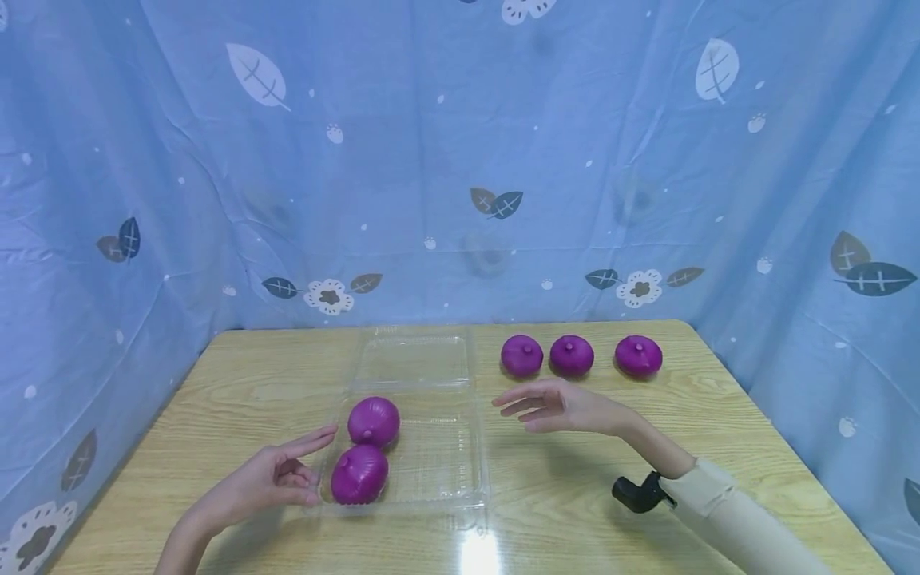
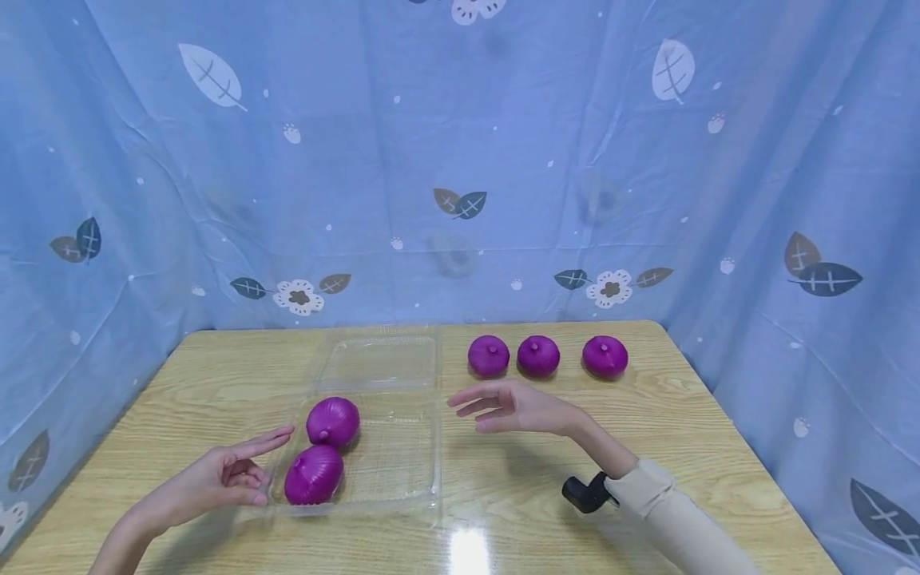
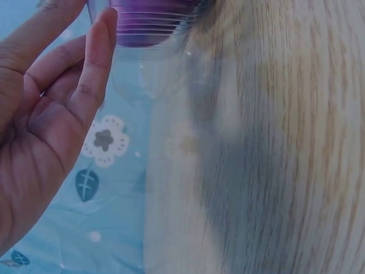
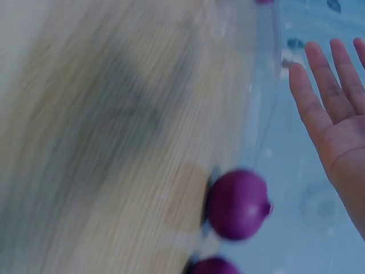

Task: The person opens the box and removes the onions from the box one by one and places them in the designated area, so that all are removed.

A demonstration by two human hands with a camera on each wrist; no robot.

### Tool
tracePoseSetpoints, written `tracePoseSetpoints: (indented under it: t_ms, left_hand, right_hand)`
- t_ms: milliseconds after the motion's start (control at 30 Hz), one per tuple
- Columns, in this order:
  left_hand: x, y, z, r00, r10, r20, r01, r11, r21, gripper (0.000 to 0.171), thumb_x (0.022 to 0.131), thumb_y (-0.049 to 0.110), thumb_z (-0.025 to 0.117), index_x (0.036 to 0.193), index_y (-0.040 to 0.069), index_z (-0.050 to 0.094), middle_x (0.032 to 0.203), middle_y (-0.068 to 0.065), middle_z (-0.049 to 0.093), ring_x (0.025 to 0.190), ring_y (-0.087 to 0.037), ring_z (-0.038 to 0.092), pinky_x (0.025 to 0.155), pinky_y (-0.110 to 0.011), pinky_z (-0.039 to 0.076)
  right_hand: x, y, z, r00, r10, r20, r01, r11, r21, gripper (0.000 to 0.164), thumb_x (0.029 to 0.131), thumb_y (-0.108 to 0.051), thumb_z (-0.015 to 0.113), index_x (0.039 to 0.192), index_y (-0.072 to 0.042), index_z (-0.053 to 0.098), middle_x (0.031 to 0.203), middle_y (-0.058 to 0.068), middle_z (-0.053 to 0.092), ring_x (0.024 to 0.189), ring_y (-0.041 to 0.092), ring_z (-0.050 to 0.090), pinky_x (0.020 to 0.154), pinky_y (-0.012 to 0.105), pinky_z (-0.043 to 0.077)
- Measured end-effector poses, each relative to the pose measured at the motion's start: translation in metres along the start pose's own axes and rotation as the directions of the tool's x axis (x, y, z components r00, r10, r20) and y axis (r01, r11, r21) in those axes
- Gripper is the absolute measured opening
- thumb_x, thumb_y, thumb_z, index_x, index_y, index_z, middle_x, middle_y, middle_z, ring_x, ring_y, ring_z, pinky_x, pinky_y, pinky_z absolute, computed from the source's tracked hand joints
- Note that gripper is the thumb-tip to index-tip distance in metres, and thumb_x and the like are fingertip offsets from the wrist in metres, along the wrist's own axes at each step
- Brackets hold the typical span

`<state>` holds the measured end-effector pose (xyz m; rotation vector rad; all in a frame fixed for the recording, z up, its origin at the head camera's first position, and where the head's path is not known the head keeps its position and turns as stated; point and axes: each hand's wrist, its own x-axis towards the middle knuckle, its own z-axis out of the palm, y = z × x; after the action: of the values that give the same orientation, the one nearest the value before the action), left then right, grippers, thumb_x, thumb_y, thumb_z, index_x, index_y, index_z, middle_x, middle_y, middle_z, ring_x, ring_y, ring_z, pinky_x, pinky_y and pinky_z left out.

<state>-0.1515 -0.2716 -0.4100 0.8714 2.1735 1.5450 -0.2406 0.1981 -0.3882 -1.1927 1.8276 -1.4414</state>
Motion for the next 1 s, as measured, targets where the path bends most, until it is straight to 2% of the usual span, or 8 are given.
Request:
tracePoseSetpoints:
  t_ms: [167,300,500,633,767,900,933,1000]
  left_hand:
    - [-0.001,0.001,-0.002,1.0,-0.009,-0.005,0.009,1.0,0.016,0.075,0.086,0.005,0.069,0.145,-0.012,0.025,0.14,0.027,0.041,0.088,-0.017,0.064,0.076,-0.028,0.056]
    - [0.0,0.001,-0.002,1.0,-0.008,0.007,0.008,1.0,-0.012,0.077,0.086,0.005,0.069,0.144,-0.013,0.023,0.142,0.027,0.04,0.088,-0.018,0.063,0.076,-0.028,0.056]
    - [0.001,0.0,0.0,1.0,-0.008,0.024,0.009,1.0,-0.028,0.077,0.086,0.001,0.068,0.145,-0.013,0.02,0.139,0.023,0.045,0.088,-0.015,0.065,0.074,-0.028,0.056]
    - [-0.001,-0.002,0.0,1.0,-0.009,0.017,0.009,1.0,-0.023,0.077,0.085,0.002,0.068,0.144,-0.013,0.021,0.13,0.0,0.055,0.087,-0.012,0.064,0.072,-0.028,0.057]
    - [0.0,-0.001,-0.001,1.0,-0.02,0.015,0.02,1.0,-0.021,0.078,0.085,0.004,0.069,0.144,-0.013,0.021,0.121,-0.016,0.057,0.085,-0.011,0.064,0.072,-0.029,0.057]
    - [0.001,-0.001,0.0,1.0,-0.021,0.013,0.021,0.999,-0.031,0.079,0.085,0.005,0.069,0.145,-0.012,0.021,0.132,0.005,0.055,0.085,-0.012,0.064,0.072,-0.029,0.057]
    - [0.001,0.0,0.0,1.0,-0.019,0.014,0.019,0.999,-0.034,0.079,0.085,0.004,0.069,0.145,-0.012,0.02,0.129,0.004,0.057,0.084,-0.011,0.064,0.072,-0.029,0.057]
    - [0.001,0.0,0.0,1.0,-0.014,0.009,0.014,0.999,-0.031,0.079,0.085,0.005,0.07,0.145,-0.013,0.021,0.132,0.015,0.053,0.085,-0.012,0.064,0.072,-0.029,0.057]
  right_hand:
    - [0.036,0.001,0.011,0.998,-0.012,0.063,0.009,0.999,0.045,0.045,0.096,-0.004,0.056,0.139,-0.002,0.045,0.142,0.022,0.044,0.127,0.043,0.044,0.102,0.056,0.038]
    - [0.066,0.002,0.016,0.991,-0.011,0.134,0.002,0.998,0.068,0.046,0.097,-0.01,0.057,0.14,-0.003,0.045,0.143,0.015,0.045,0.13,0.037,0.043,0.103,0.055,0.038]
    - [0.109,-0.011,0.014,0.965,0.001,0.261,-0.033,0.992,0.119,0.049,0.096,-0.01,0.057,0.141,0.001,0.041,0.145,0.021,0.04,0.131,0.034,0.043,0.104,0.047,0.041]
    - [0.146,-0.018,0.018,0.945,-0.001,0.328,-0.038,0.993,0.113,0.049,0.094,-0.002,0.056,0.14,0.003,0.04,0.145,0.022,0.039,0.13,0.034,0.044,0.102,0.043,0.043]
    - [0.179,-0.016,0.026,0.922,0.006,0.387,-0.045,0.995,0.092,0.05,0.092,0.005,0.056,0.139,0.006,0.04,0.144,0.026,0.039,0.128,0.033,0.047,0.1,0.041,0.046]
    - [0.198,-0.013,0.035,0.895,0.053,0.443,-0.084,0.995,0.049,0.051,0.092,0.005,0.056,0.14,0.008,0.038,0.143,0.025,0.04,0.125,0.029,0.051,0.099,0.037,0.047]
    - [0.202,-0.014,0.037,0.892,0.066,0.447,-0.087,0.996,0.027,0.051,0.092,0.004,0.057,0.14,0.008,0.039,0.143,0.024,0.042,0.124,0.027,0.052,0.098,0.035,0.047]
    - [0.208,-0.015,0.041,0.896,0.085,0.436,-0.078,0.996,-0.034,0.049,0.093,-0.001,0.057,0.139,0.005,0.042,0.142,0.02,0.045,0.123,0.023,0.053,0.098,0.031,0.047]
